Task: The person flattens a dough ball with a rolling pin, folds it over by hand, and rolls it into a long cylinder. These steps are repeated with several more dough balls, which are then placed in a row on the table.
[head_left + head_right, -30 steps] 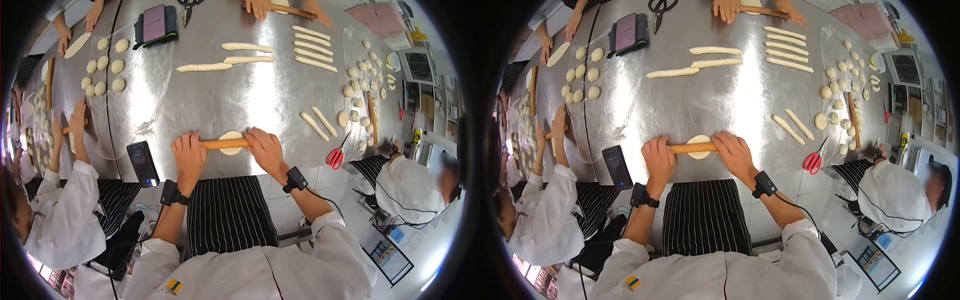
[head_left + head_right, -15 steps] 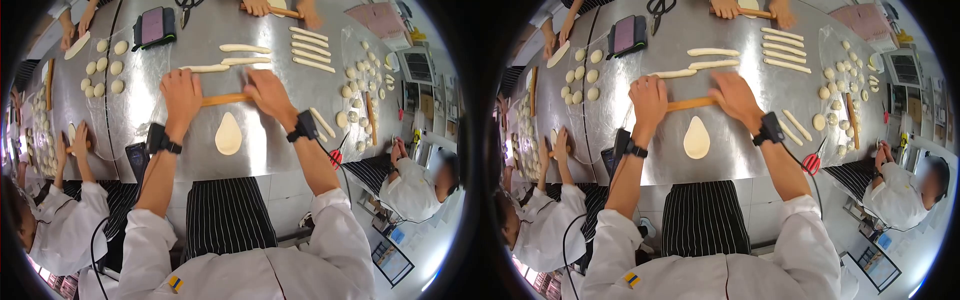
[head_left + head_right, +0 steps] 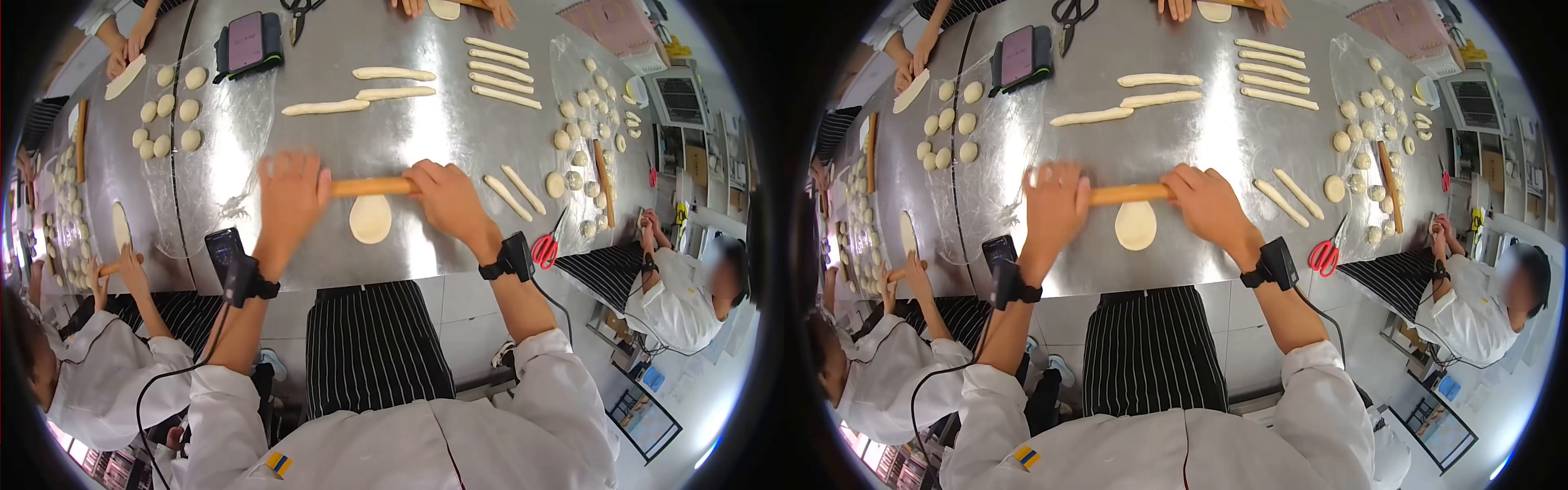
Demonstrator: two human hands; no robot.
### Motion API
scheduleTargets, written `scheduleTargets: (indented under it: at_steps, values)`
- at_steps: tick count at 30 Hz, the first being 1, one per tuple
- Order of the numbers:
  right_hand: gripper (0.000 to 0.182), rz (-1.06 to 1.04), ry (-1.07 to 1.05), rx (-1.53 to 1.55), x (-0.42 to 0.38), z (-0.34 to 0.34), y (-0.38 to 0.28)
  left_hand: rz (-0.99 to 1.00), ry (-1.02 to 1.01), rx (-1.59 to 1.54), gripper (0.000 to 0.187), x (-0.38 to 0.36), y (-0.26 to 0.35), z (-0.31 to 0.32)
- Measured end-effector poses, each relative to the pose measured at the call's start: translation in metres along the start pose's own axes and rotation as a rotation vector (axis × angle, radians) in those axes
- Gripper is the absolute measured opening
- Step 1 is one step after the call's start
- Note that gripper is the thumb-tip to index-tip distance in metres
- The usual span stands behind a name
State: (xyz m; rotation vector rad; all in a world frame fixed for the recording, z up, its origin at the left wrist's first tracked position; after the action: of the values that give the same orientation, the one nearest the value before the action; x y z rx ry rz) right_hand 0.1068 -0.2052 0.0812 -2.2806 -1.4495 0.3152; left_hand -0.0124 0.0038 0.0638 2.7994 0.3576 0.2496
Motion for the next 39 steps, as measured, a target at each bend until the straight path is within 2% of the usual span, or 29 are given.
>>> scheduleTargets:
  at_steps: [1, 2, 3, 5, 6, 7, 9, 10, 13, 18, 21, 25, 27, 29, 30, 35, 37, 39]
  values:
    - [0.029, -0.018, -0.027, 0.015, -0.009, 0.005, -0.005, -0.086, -0.380, -0.027, 0.026, -0.021, -0.013, 0.048]
    - [0.032, 0.064, -0.151, 0.028, -0.022, 0.029, 0.005, -0.115, -0.336, -0.170, 0.035, -0.040, -0.018, 0.069]
    - [0.032, 0.059, -0.143, 0.022, -0.030, 0.039, 0.004, -0.112, -0.327, -0.167, 0.035, -0.051, -0.013, 0.071]
    - [0.038, 0.125, -0.068, 0.105, -0.038, 0.051, 0.004, -0.014, -0.049, -0.005, 0.047, -0.062, 0.009, 0.051]
    - [0.054, 0.235, -0.110, 0.111, -0.036, 0.054, 0.005, -0.033, -0.047, 0.042, 0.053, -0.061, 0.012, 0.050]
    - [0.054, 0.239, -0.115, 0.113, -0.033, 0.064, 0.001, -0.034, -0.053, 0.039, 0.053, -0.060, 0.013, 0.049]
    - [0.068, 0.298, 0.066, -0.327, -0.011, 0.067, 0.009, -0.016, -0.040, 0.044, 0.058, -0.046, 0.010, 0.047]
    - [0.070, 0.371, 0.017, -0.226, 0.003, 0.077, 0.020, -0.016, -0.040, 0.043, 0.058, -0.041, 0.007, 0.049]
    - [0.066, 0.383, -0.002, -0.221, 0.003, 0.075, 0.015, 0.000, -0.086, 0.031, 0.059, -0.049, 0.007, 0.057]
    - [0.070, 0.484, 0.018, -0.146, -0.100, 0.093, -0.031, -0.008, -0.185, 0.005, 0.058, -0.129, 0.038, 0.062]
    - [0.072, 0.554, -0.021, -0.066, -0.151, 0.103, -0.058, -0.027, -0.109, -0.004, 0.052, -0.166, 0.061, 0.043]
    - [0.072, 0.655, -0.073, -0.011, -0.194, 0.115, -0.070, -0.005, -0.097, -0.027, 0.047, -0.212, 0.059, 0.057]
    - [0.068, 0.637, -0.028, 0.002, -0.196, 0.106, -0.064, 0.042, -0.040, -0.176, 0.045, -0.220, 0.057, 0.053]
    - [0.062, 0.530, 0.042, 0.068, -0.182, 0.083, -0.063, 0.074, -0.008, -0.152, 0.045, -0.216, 0.055, 0.037]
    - [0.062, 0.504, 0.067, -0.003, -0.168, 0.069, -0.064, 0.106, 0.022, -0.131, 0.045, -0.212, 0.057, 0.028]
    - [0.066, 0.452, 0.053, -0.137, -0.117, 0.086, -0.031, 0.047, 0.099, -0.126, 0.044, -0.158, 0.035, 0.033]
    - [0.066, 0.432, 0.162, -0.034, -0.105, 0.095, -0.021, 0.055, -0.002, -0.141, 0.045, -0.142, 0.025, 0.053]
    - [0.068, 0.409, 0.191, -0.077, -0.096, 0.098, -0.010, 0.004, 0.017, -0.110, 0.049, -0.130, 0.029, 0.049]
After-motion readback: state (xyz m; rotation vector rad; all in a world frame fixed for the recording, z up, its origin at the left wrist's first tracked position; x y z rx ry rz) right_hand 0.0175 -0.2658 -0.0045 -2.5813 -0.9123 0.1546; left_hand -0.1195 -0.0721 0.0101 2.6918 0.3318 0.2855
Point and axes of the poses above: each hand's wrist, its own x-axis towards the middle knuckle, its own z-axis out of the palm, y = z × x, the point moved 8 cm from there along x, towards the middle knuckle, and after that the axes turned 1 degree about z, right-handed, at the moved point
